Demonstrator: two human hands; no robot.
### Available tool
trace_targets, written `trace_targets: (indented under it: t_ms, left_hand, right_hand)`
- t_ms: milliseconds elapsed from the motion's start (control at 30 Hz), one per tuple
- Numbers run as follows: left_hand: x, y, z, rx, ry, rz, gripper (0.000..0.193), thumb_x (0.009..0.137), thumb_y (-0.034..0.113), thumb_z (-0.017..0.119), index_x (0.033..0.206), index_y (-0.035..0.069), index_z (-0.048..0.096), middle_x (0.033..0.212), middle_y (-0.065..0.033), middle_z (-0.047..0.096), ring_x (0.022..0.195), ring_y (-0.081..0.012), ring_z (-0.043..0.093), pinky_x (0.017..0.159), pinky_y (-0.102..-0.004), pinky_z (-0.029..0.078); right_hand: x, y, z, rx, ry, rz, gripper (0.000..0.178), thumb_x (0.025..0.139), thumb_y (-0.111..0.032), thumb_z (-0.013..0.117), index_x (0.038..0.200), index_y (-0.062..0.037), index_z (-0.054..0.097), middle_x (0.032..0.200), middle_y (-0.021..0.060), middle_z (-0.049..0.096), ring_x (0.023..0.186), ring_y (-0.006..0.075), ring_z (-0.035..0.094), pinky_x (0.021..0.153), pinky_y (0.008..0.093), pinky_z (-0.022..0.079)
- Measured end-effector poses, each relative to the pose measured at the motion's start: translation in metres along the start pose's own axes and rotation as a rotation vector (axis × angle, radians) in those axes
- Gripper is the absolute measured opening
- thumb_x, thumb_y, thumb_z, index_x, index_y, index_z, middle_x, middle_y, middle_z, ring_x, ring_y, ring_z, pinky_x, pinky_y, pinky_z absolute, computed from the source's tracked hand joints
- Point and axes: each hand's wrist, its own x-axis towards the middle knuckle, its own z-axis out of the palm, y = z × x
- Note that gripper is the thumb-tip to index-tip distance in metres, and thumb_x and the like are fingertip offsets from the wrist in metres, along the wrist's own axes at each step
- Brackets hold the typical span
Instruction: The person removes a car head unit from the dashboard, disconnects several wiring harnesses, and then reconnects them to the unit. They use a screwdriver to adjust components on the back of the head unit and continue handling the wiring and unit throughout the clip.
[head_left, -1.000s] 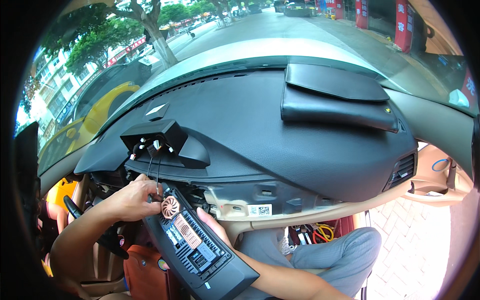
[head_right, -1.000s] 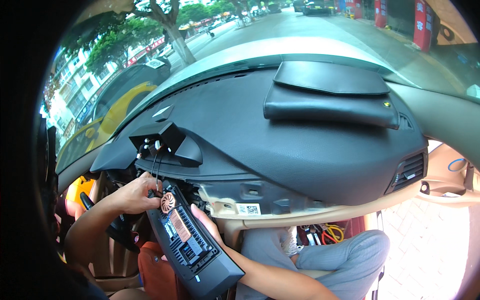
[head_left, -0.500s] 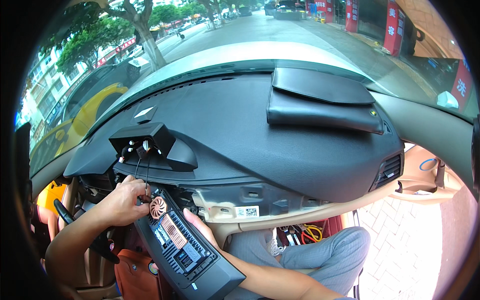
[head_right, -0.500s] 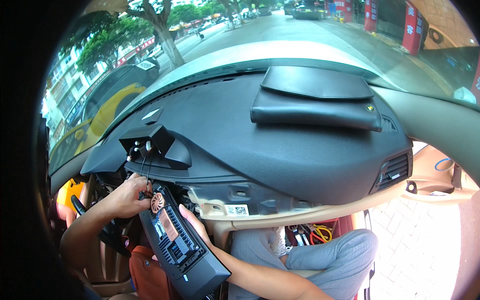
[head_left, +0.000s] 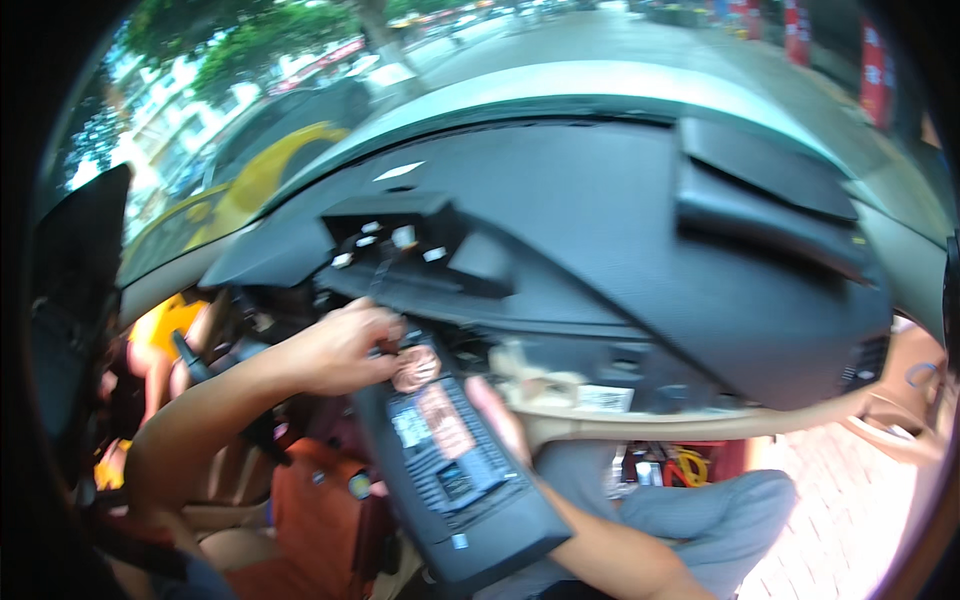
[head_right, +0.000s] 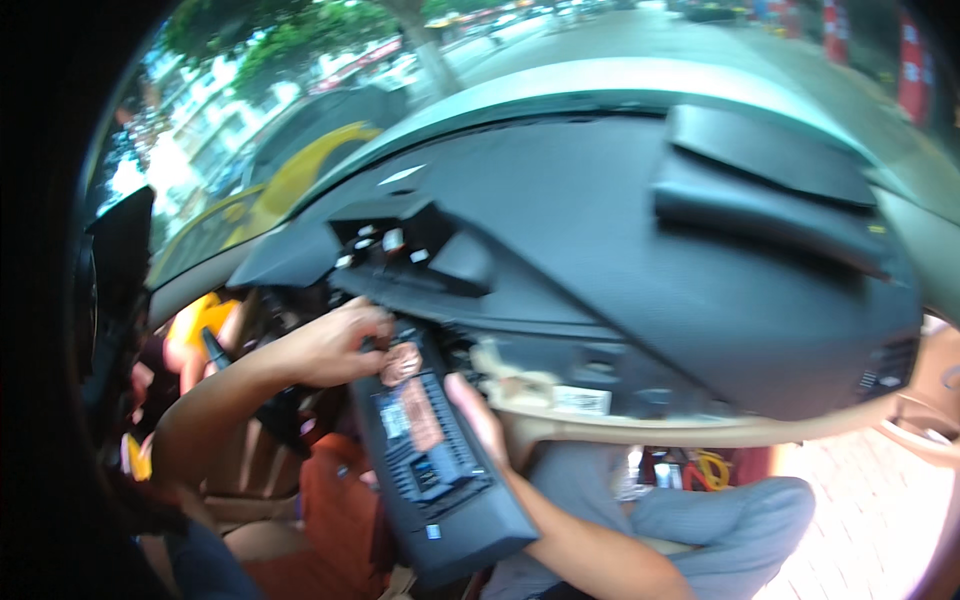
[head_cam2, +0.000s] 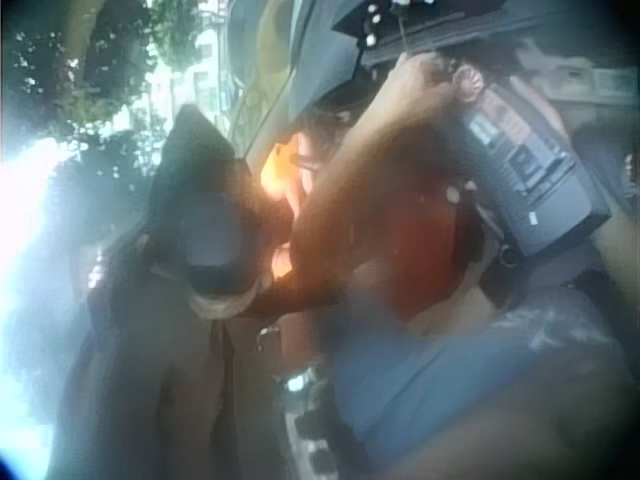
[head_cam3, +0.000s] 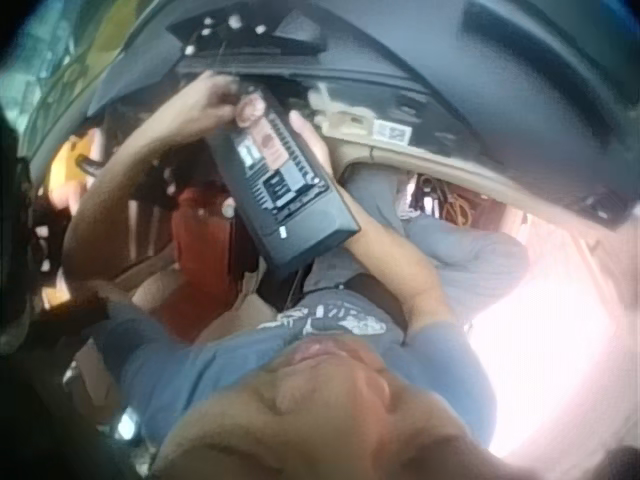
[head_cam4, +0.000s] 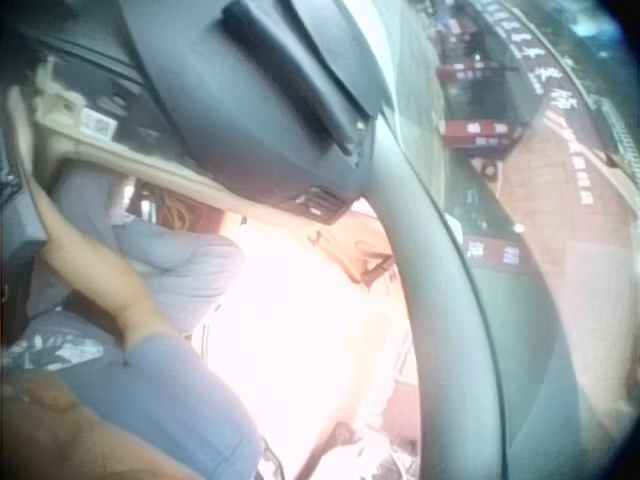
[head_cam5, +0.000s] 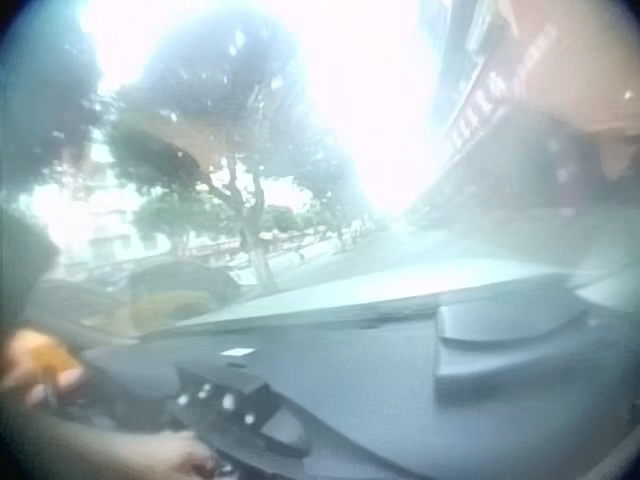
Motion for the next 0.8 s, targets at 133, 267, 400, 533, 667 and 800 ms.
trace_targets:
  t_ms: [133, 267, 400, 533, 667, 800]
  left_hand:
    - [-0.003, 0.002, -0.003, -0.116, -0.003, -0.081, 0.028, 0.09, 0.028, 0.071, 0.101, 0.002, 0.07, 0.106, -0.0155, 0.07, 0.116, -0.0377, 0.061, 0.098, -0.0481, 0.053]
    - [-0.009, 0.003, -0.005, 0.197, 0.06, 0.106, 0.023, 0.093, 0.025, 0.072, 0.1, 0.003, 0.07, 0.103, -0.0129, 0.067, 0.111, -0.0344, 0.061, 0.096, -0.048, 0.05]
    - [-0.007, 0.002, 0.003, 0.219, 0.086, 0.115, 0.023, 0.095, 0.027, 0.068, 0.096, 0.004, 0.069, 0.099, -0.0118, 0.068, 0.109, -0.0338, 0.061, 0.093, -0.0483, 0.05]
    - [-0.002, 0.007, 0.012, -0.02, 0.022, -0.07, 0.027, 0.092, 0.028, 0.067, 0.099, 0.002, 0.069, 0.103, -0.0157, 0.073, 0.118, -0.0371, 0.058, 0.096, -0.0509, 0.052]
    - [-0.001, 0.009, 0.007, -0.022, -0.034, -0.092, 0.029, 0.09, 0.026, 0.069, 0.103, 0.0, 0.072, 0.109, -0.0165, 0.074, 0.122, -0.0363, 0.059, 0.102, -0.05, 0.051]
    - [-0.009, 0.002, 0.003, 0.236, 0.075, 0.098, 0.026, 0.09, 0.03, 0.069, 0.101, 0.007, 0.077, 0.103, -0.0092, 0.074, 0.119, -0.0307, 0.061, 0.097, -0.0474, 0.049]
  right_hand:
    - [-0.001, 0.005, 0.015, -0.242, 0.14, -0.036, 0.094, 0.099, -0.077, 0.046, 0.161, -0.0062, 0.043, 0.151, 0.0287, 0.057, 0.132, 0.0522, 0.061, 0.118, 0.0791, 0.034]
    - [0.0, 0.014, 0.029, -0.24, 0.226, -0.093, 0.092, 0.1, -0.077, 0.043, 0.158, -0.0051, 0.047, 0.144, 0.0295, 0.062, 0.124, 0.055, 0.065, 0.111, 0.0708, 0.048]
    - [0.005, 0.023, 0.039, -0.295, 0.301, -0.12, 0.092, 0.097, -0.079, 0.045, 0.154, -0.0065, 0.052, 0.137, 0.0258, 0.067, 0.115, 0.05, 0.07, 0.109, 0.0712, 0.05]
    - [0.008, 0.038, 0.047, -0.365, 0.427, -0.239, 0.088, 0.098, -0.077, 0.046, 0.15, -0.0064, 0.055, 0.13, 0.0218, 0.07, 0.104, 0.0424, 0.075, 0.096, 0.069, 0.058]
    - [0.01, 0.045, 0.049, -0.408, 0.518, -0.29, 0.089, 0.098, -0.08, 0.044, 0.151, -0.0086, 0.054, 0.132, 0.02, 0.069, 0.103, 0.039, 0.076, 0.092, 0.0671, 0.062]
    - [0.012, 0.037, 0.042, -0.458, 0.528, -0.237, 0.101, 0.093, -0.088, 0.042, 0.162, -0.0131, 0.042, 0.149, 0.0255, 0.056, 0.127, 0.0448, 0.065, 0.101, 0.073, 0.054]
